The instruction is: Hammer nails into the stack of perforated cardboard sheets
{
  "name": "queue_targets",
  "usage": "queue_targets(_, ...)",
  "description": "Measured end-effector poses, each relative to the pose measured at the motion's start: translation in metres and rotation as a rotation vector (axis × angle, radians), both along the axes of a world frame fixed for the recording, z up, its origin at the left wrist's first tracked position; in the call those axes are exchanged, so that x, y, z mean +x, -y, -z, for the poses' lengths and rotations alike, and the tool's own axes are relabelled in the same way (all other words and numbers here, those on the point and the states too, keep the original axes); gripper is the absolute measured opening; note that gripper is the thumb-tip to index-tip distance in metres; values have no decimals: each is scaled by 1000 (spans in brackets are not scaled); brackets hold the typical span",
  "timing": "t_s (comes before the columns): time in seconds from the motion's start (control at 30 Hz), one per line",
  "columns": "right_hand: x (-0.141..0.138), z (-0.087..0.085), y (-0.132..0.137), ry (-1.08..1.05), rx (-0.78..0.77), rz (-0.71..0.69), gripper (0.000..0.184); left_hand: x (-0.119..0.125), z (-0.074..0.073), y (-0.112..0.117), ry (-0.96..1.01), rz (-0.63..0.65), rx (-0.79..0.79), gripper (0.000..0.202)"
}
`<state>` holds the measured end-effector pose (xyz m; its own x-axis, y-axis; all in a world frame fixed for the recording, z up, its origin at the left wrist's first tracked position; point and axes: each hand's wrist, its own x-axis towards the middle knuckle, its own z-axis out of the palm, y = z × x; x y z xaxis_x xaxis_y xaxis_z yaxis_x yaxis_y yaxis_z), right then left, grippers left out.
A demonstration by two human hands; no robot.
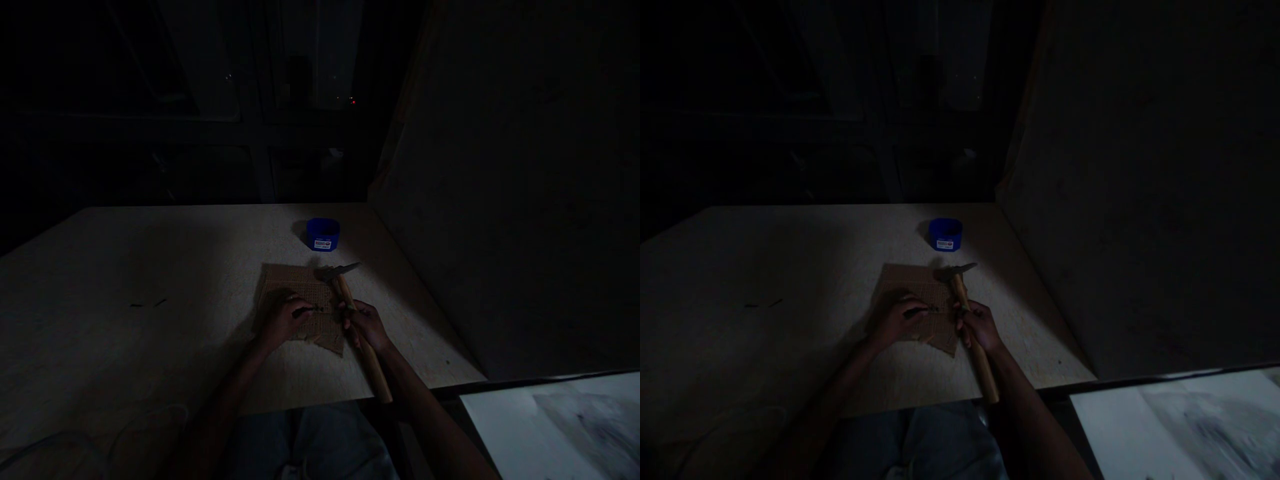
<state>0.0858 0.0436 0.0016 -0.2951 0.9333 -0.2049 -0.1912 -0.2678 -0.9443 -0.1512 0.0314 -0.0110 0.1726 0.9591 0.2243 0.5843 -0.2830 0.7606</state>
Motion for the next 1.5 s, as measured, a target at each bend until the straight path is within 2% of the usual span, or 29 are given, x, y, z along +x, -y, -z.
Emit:
queue_targets(0.13, -1, -3, 2, 20, 4, -8, 37, 2, -2, -2, -9, 35, 8, 14)
queue_targets(0.43, -1, 4, 0, -6, 12, -23, 35, 11, -8, -2, -85, 4, 14, 12)
queue_targets(0.6, -1, 2, 1, -12, 1, -14, 33, 14, -12, -2, -120, 7, 29, 13)
queue_targets(0.87, -2, -1, 1, 12, 7, -15, 34, 13, -7, -4, -152, 0, 35, 15)
queue_targets(1.03, -1, -3, 1, 7, 0, -13, 33, 15, -5, -4, -73, -15, 17, 13)
queue_targets(1.13, 0, -5, 0, -4, 8, -13, 33, 14, -3, -1, 2, -9, 14, 22)
queue_targets(1.23, 3, -5, -1, 1, 2, 15, 34, 7, -7, 7, 36, -50, 14, 40)
queue_targets(1.33, 7, -5, -1, 1, 14, 42, 36, -10, -17, 19, 11, -142, 43, 49)
queue_targets(1.43, 12, -4, 2, 11, 41, 56, 37, -38, -23, 32, 0, -236, 120, 50)
queue_targets(1.5, 15, -1, 3, 6, 55, 71, 37, -64, -20, 39, 3, -321, 165, 49)
